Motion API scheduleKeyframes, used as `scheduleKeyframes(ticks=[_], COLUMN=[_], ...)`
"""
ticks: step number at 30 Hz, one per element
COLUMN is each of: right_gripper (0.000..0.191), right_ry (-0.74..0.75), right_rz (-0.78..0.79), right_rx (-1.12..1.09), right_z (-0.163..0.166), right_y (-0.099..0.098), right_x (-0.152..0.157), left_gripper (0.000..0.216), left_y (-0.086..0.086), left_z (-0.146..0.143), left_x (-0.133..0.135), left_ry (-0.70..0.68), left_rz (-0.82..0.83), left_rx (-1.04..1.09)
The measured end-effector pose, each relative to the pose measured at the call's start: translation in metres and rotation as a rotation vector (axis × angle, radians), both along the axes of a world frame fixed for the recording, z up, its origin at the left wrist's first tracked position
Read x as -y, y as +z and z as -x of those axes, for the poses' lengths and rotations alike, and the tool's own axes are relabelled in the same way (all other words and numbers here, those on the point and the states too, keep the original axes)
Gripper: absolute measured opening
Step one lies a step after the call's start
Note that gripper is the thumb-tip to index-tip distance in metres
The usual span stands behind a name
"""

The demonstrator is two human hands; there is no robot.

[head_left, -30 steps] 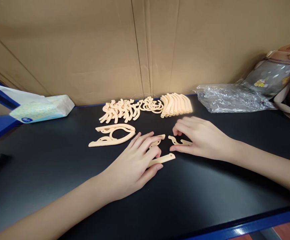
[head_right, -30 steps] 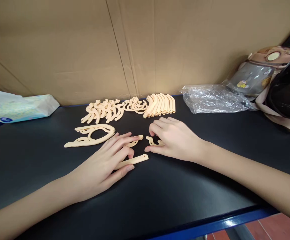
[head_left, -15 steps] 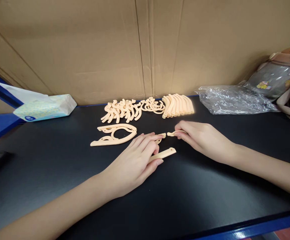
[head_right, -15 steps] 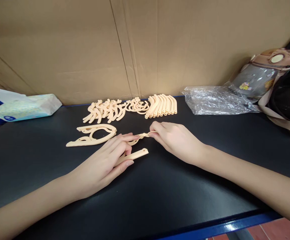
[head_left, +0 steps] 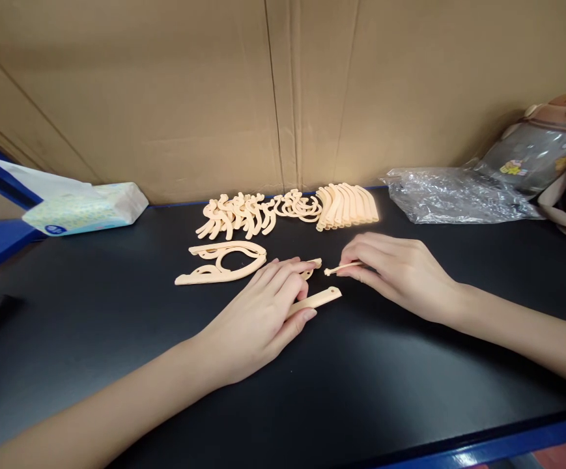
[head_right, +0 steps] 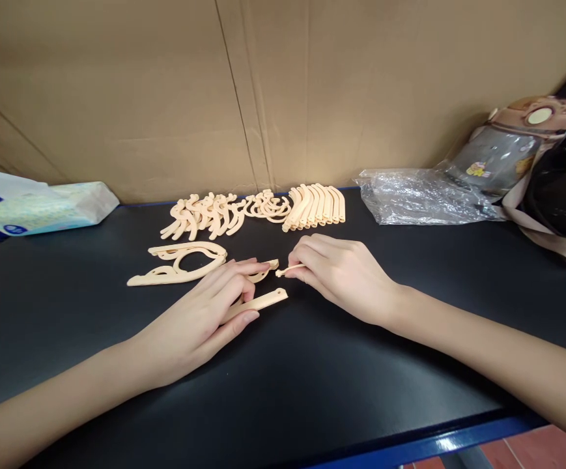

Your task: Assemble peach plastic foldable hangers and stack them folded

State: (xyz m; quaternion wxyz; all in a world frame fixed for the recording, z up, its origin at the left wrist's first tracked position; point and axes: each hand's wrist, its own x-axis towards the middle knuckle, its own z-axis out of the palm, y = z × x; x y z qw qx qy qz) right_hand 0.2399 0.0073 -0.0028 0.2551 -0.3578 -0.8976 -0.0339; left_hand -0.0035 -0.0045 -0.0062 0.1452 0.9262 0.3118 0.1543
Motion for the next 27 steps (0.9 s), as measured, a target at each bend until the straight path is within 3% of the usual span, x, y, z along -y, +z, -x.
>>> scheduleKeyframes(ticks=[15, 21, 27], right_gripper=[0.015, 0.020, 0.027], right_ry=[0.041, 0.054, 0.058], right_rz=[0.038, 0.211, 0.438], right_rx=[0.059, 0.103, -0.078], right_z=[-0.0006, 0.0030, 0.0062], right_y=[-0.0061, -0.0020, 0.0027], right_x=[-0.0017, 0.0036, 0.0054], left_gripper=[0.011, 0.010, 0.010], left_y=[-0.0007, 0.0005, 0.0010], left_z=[0.0008, 0.0005, 0.0010], left_x=[-0.0015, -0.0006, 0.0000], left_ry=[0.033, 0.027, 0.041], left_rz=[-0.001, 0.005, 0.024], left_rx=[0.031, 0.059, 0.070])
